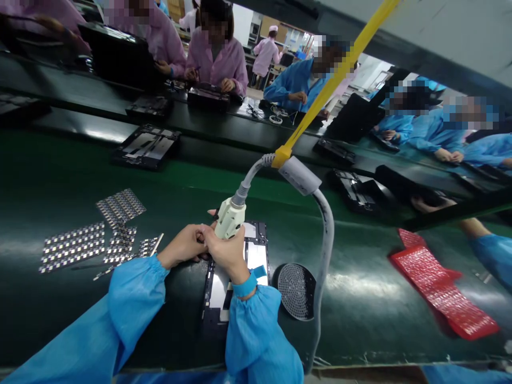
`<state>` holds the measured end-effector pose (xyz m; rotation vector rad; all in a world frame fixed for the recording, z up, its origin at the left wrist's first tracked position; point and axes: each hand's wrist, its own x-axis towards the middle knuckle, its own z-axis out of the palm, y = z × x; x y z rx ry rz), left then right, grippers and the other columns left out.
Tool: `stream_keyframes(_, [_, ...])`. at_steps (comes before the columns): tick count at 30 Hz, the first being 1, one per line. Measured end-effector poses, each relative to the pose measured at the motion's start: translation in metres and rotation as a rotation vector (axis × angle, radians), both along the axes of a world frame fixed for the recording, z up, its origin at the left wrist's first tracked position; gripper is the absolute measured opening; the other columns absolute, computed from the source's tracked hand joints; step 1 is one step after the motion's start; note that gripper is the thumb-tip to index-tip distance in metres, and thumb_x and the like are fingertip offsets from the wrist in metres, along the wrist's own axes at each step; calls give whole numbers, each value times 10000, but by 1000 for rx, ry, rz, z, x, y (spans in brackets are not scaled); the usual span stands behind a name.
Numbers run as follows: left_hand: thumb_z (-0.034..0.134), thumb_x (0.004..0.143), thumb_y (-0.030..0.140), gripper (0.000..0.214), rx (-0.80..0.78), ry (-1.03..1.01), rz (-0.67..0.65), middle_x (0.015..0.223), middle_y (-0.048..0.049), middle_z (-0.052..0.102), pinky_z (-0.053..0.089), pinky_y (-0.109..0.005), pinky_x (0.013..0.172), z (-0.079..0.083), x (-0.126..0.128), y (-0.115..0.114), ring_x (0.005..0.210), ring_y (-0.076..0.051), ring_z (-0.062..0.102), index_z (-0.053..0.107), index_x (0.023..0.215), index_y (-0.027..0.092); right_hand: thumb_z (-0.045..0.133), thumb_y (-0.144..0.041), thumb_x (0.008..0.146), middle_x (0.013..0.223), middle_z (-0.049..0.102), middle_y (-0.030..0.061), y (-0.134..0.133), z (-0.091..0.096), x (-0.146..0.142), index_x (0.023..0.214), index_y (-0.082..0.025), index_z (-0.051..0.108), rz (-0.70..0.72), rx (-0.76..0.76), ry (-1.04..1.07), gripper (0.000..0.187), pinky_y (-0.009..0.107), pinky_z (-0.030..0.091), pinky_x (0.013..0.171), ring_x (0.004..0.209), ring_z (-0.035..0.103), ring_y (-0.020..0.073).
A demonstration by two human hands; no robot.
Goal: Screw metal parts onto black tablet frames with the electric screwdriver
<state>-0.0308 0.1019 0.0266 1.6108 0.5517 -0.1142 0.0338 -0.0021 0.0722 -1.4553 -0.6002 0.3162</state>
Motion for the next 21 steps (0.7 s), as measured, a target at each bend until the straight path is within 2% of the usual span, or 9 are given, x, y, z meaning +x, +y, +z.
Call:
stream_keyframes(7, [603, 682, 42, 159, 18, -9, 10, 601, 33, 612, 447, -147, 370, 1, 0, 0, 514, -122, 635, 561, 795, 145, 707, -185, 703, 554, 566, -38, -1, 0, -4, 947, -165, 642, 26, -17, 13, 253, 267, 494, 505, 520, 572, 144])
stream_keyframes(11, [606, 690, 49, 148, 21, -16, 9, 584, 39, 598, 443, -142, 361, 1, 0, 0, 507, -119, 630, 565, 795, 144, 710, -159, 686, 530, 564, -41, -1, 1, -5, 940, -167, 641, 35, -23, 5, 264, 281, 511, 542, 549, 598, 158])
stream_keyframes(21, [586, 696, 38, 142, 21, -28, 13, 583, 33, 597, 443, -151, 352, 0, 0, 2, 469, -106, 601, 585, 806, 129, 687, -200, 720, 519, 559, -53, -3, -2, -5, 968, -177, 618, 71, -15, 6, 258, 298, 533, 577, 547, 612, 160])
